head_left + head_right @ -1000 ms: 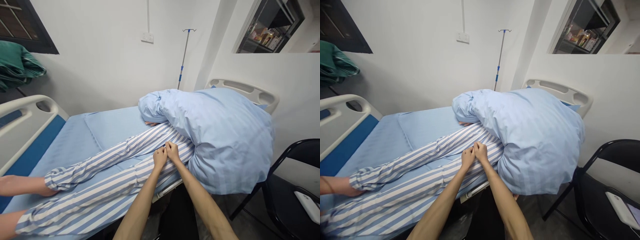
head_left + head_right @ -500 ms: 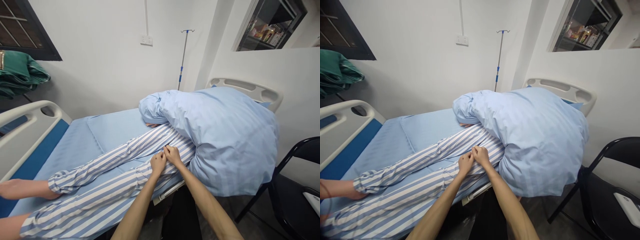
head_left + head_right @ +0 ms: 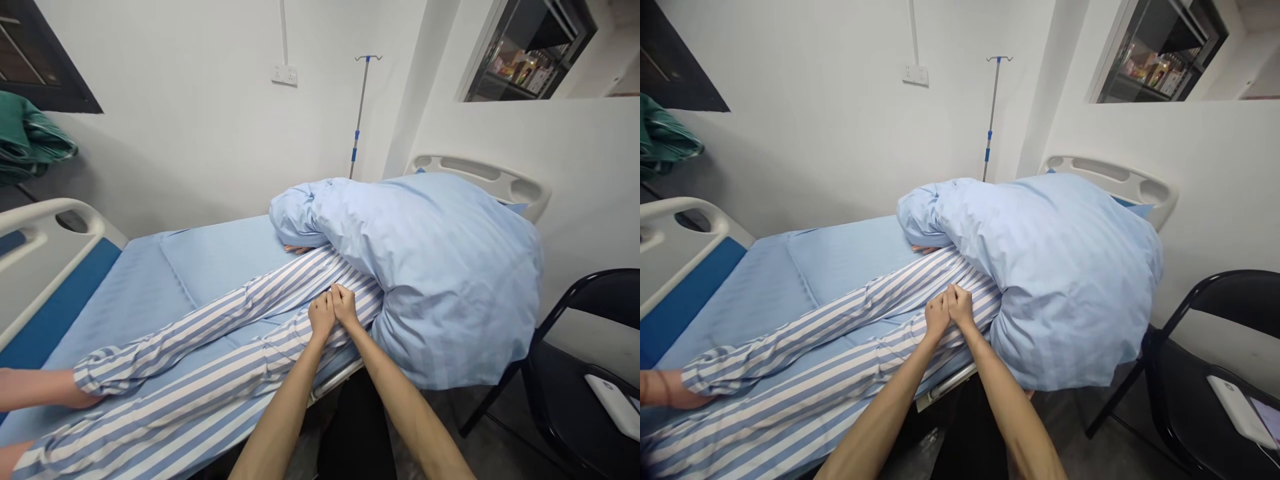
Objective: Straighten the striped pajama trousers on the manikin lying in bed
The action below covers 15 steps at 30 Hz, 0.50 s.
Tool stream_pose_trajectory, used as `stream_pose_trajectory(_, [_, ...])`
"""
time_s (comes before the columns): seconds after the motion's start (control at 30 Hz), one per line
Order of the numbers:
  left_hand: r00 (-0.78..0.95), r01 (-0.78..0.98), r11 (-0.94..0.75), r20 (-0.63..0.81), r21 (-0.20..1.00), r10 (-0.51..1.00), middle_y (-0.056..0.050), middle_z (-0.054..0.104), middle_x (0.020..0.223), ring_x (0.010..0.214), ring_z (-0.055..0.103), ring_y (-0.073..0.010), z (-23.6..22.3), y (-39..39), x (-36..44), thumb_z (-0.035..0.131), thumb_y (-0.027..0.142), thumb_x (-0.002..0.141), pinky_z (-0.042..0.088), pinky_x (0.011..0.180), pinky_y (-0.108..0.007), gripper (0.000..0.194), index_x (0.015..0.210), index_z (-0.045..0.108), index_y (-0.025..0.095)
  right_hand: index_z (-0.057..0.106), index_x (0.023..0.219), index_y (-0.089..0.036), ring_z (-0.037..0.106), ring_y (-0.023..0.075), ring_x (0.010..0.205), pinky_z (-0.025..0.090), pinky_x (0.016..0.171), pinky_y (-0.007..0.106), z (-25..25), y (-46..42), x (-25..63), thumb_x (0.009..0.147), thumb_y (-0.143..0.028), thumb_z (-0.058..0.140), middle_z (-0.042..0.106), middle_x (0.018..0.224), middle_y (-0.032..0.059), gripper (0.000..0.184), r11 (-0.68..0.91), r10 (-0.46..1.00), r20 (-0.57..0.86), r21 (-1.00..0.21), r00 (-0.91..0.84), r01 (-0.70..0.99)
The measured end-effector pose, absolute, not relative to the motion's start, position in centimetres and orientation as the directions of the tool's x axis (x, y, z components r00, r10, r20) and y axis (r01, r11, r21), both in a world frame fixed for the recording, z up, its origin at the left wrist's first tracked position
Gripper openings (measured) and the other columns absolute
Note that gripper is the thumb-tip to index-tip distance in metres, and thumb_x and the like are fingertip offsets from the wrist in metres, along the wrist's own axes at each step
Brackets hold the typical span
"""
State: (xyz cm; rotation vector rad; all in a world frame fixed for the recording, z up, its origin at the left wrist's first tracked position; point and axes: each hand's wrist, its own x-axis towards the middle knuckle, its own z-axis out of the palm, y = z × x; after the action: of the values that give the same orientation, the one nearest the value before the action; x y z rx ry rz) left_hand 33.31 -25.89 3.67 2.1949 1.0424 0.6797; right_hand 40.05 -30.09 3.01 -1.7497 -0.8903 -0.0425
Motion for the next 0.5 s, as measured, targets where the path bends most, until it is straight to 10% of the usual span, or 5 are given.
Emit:
stream_pose_trajectory(0.27, [0.609, 0.539, -0.528, 0.129, 0.656, 0.783, -0.007, 0.074, 0.086, 0.08, 0.063, -0.0173, 4.4, -26.0, 32.5, 0.042, 0.026, 0.097, 0.035, 0.069, -0.025, 0.031, 0.078, 0.065, 0.02, 0.068, 0.08, -0.02, 0.06, 0.016, 0.066, 0.027, 0.061, 0.026, 6.6, -31.4, 41.4, 0.099, -0.03, 0.041, 0.072, 0.074, 0.0059, 0.035, -0.419, 0.814, 0.298, -0.292, 0.498, 0.86])
stream_pose_trajectory(0.5, [0.608, 0.537, -0.531, 0.136, 0.656, 0.783, -0.006, 0.069, 0.073, 0.072, 0.059, -0.0162, 4.4, -26.4, 32.6, 0.043, 0.028, 0.094, 0.031, 0.064, -0.026, 0.035, 0.062, 0.055, 0.02, 0.06, 0.069, -0.019, 0.056, 0.0148, 0.059, 0.026, 0.061, 0.027, 4.1, -31.6, 42.5, 0.101, -0.033, 0.035, 0.067, 0.065, 0.0047, 0.043, -0.412, 0.691, 0.37, -0.505, 0.622, 0.758])
